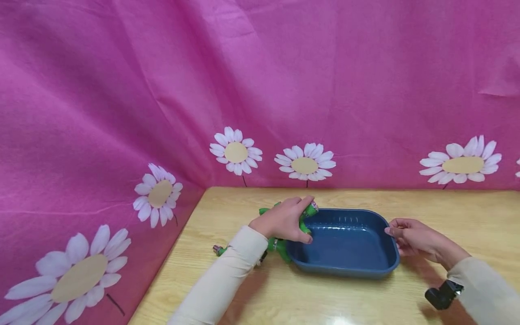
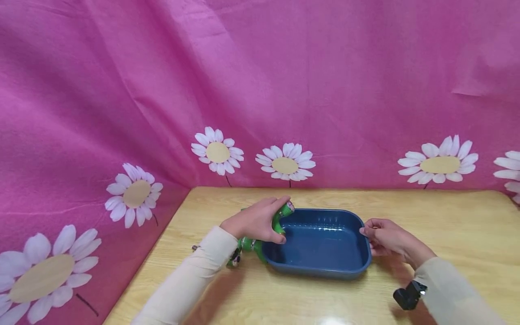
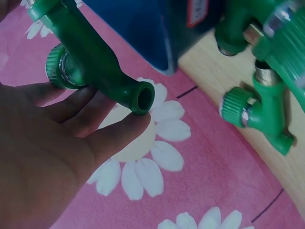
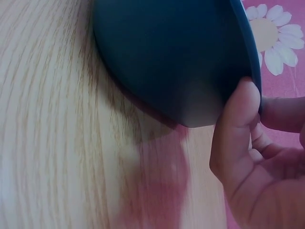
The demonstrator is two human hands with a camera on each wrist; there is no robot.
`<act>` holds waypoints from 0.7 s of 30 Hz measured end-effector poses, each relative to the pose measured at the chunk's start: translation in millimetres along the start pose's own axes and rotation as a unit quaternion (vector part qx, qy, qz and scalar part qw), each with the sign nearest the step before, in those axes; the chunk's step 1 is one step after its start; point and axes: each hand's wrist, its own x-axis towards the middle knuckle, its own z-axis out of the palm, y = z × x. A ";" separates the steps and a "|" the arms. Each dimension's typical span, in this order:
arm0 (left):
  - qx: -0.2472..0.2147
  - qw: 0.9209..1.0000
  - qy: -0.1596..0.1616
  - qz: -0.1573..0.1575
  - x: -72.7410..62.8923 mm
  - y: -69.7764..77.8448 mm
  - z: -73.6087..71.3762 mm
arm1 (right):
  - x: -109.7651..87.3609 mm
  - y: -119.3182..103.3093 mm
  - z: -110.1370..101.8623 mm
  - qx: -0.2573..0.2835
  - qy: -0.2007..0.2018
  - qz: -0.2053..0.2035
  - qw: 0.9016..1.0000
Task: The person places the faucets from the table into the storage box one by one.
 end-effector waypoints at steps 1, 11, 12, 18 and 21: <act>0.000 1.000 0.003 0.003 2.5 1.8 -0.1 | -0.2 -0.7 -0.3 -0.002 0.006 -0.001 1.000; 0.009 1.000 -0.013 0.018 17.6 19.6 7.0 | 2.9 -0.3 3.2 0.013 0.014 0.000 1.000; 0.015 1.000 -0.015 0.021 18.6 20.2 7.3 | 3.9 -0.6 3.6 0.016 0.012 0.001 1.000; 0.039 0.999 -0.021 0.031 24.4 25.4 9.7 | 1.2 -0.1 1.8 0.017 0.004 0.006 1.000; 0.046 0.998 -0.027 0.027 26.1 27.6 8.8 | -0.1 -0.7 0.7 0.016 -0.002 0.001 1.000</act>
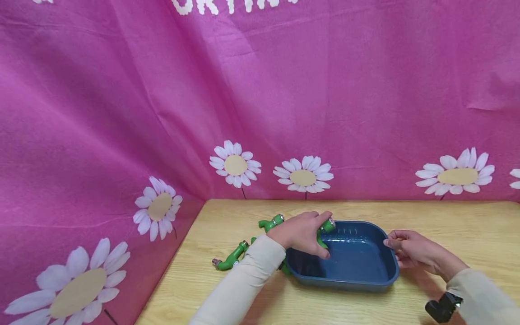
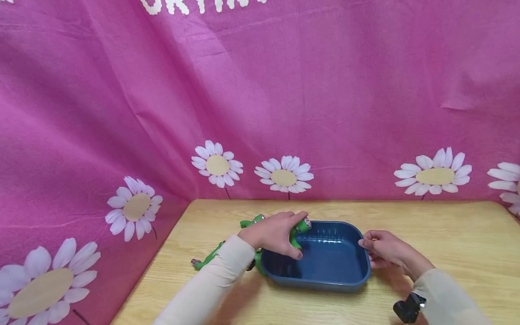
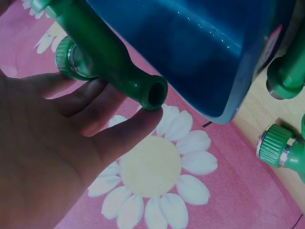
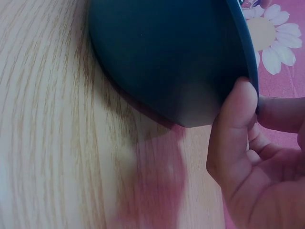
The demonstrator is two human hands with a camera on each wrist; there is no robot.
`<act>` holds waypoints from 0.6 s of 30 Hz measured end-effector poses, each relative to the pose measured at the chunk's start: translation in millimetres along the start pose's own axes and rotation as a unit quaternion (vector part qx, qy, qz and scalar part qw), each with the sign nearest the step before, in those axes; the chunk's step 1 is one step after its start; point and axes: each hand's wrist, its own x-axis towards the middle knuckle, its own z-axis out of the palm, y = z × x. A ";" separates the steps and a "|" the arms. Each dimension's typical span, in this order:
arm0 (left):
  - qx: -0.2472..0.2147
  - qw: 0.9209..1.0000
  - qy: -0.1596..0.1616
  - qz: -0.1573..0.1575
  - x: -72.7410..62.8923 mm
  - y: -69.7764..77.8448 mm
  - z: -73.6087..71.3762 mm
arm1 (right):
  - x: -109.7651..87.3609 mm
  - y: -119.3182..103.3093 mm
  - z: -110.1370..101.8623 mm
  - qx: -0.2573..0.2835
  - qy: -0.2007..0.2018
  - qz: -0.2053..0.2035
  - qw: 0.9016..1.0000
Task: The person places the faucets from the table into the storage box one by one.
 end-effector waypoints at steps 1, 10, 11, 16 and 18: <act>0.001 1.000 -0.003 0.000 0.6 1.1 0.4 | -0.6 0.5 0.2 0.000 -0.002 -0.001 1.000; 0.001 1.000 -0.025 0.007 12.6 9.6 0.4 | 0.1 2.4 -1.5 0.008 0.007 0.006 1.000; 0.000 1.000 -0.026 0.009 13.8 10.0 0.2 | 0.3 2.3 -1.4 0.007 0.007 0.006 1.000; 0.001 0.999 -0.035 0.010 16.2 13.1 -0.7 | 0.4 0.7 0.3 0.003 0.010 0.011 1.000; -0.001 0.999 -0.039 0.009 16.8 14.2 0.0 | 0.1 0.1 1.4 0.002 0.015 0.012 1.000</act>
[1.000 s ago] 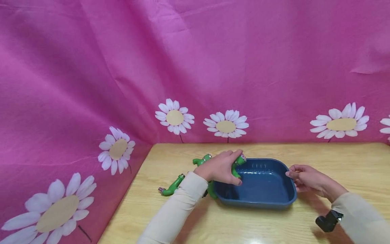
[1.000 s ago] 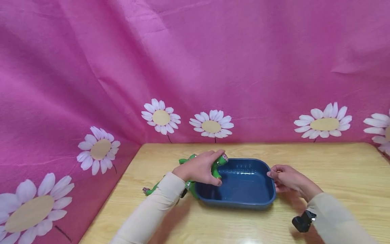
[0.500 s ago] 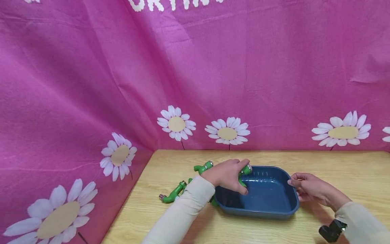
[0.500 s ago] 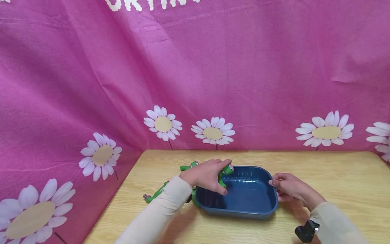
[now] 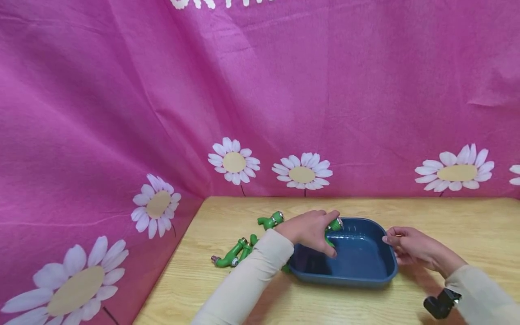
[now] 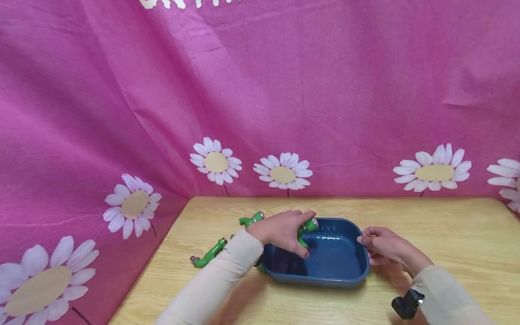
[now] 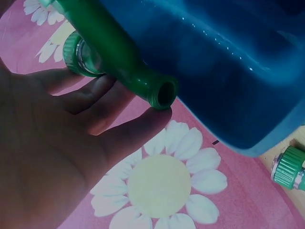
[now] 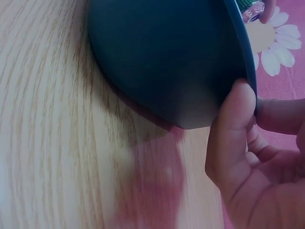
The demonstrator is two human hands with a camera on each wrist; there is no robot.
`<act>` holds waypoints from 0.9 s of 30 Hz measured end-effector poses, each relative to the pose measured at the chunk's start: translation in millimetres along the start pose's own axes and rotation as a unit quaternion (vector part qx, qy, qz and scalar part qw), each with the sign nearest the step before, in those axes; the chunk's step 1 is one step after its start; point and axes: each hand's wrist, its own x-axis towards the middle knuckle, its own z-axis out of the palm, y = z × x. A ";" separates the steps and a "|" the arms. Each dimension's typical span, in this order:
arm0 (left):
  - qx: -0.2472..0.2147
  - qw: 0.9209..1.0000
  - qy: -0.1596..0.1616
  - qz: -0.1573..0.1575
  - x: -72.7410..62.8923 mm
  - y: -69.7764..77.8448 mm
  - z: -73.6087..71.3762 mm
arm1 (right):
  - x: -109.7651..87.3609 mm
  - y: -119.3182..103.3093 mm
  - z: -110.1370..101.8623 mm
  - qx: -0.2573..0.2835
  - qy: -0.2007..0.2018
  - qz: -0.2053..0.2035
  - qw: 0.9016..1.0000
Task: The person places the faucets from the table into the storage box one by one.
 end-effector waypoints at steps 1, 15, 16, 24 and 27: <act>-0.001 1.000 -0.002 0.000 0.4 0.2 0.2 | 0.0 -0.4 0.2 -0.001 0.002 0.001 1.000; 0.016 1.000 -0.018 0.005 5.5 5.3 3.1 | -2.2 0.3 3.1 -0.002 0.007 0.003 1.000; 0.020 1.000 -0.017 0.008 6.7 6.4 3.5 | -2.6 0.7 2.6 0.000 0.006 0.005 1.000; 0.035 0.999 -0.030 0.017 14.2 13.8 2.2 | -5.0 1.7 0.4 0.013 -0.001 0.003 1.000; 0.037 0.998 -0.041 0.006 13.4 14.4 -0.8 | -2.8 -0.2 1.9 0.008 0.001 -0.001 1.000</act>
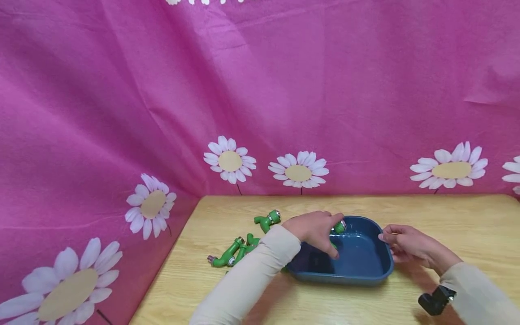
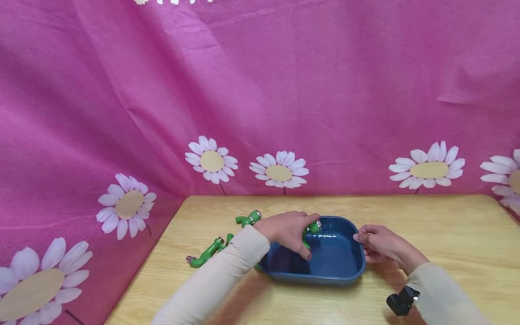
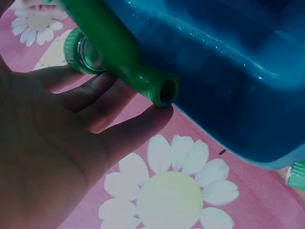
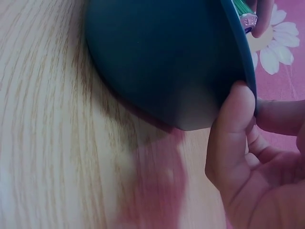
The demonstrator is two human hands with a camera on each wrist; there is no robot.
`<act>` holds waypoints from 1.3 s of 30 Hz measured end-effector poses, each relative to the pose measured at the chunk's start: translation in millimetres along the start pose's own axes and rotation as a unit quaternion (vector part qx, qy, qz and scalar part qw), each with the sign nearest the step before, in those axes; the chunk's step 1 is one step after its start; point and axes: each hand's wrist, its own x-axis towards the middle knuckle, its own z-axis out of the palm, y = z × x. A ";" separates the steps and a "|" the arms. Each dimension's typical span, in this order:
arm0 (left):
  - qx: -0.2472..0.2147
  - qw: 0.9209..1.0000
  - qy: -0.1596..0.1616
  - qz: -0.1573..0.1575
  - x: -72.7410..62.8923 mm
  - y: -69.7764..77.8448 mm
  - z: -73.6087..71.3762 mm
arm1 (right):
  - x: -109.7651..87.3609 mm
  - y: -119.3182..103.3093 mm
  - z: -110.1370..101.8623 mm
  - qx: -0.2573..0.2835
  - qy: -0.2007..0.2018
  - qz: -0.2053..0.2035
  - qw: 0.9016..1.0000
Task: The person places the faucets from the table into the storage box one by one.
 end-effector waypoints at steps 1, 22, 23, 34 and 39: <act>0.001 1.000 -0.003 -0.003 -0.9 -0.1 -0.7 | 1.2 -0.8 0.9 -0.002 0.000 -0.002 1.000; 0.042 0.999 -0.031 -0.009 13.9 14.2 3.3 | 3.6 -2.4 -1.0 -0.007 0.004 0.000 1.000; 0.042 0.998 -0.034 -0.011 15.3 15.3 3.5 | 3.2 -2.4 -0.9 -0.007 0.005 0.000 1.000; 0.055 0.998 -0.033 -0.012 27.4 22.1 1.9 | 2.6 -5.2 -4.7 -0.015 0.002 0.007 1.000; 0.053 0.997 -0.048 -0.011 30.5 26.5 5.4 | 1.3 -0.8 -5.4 -0.009 -0.009 0.005 1.000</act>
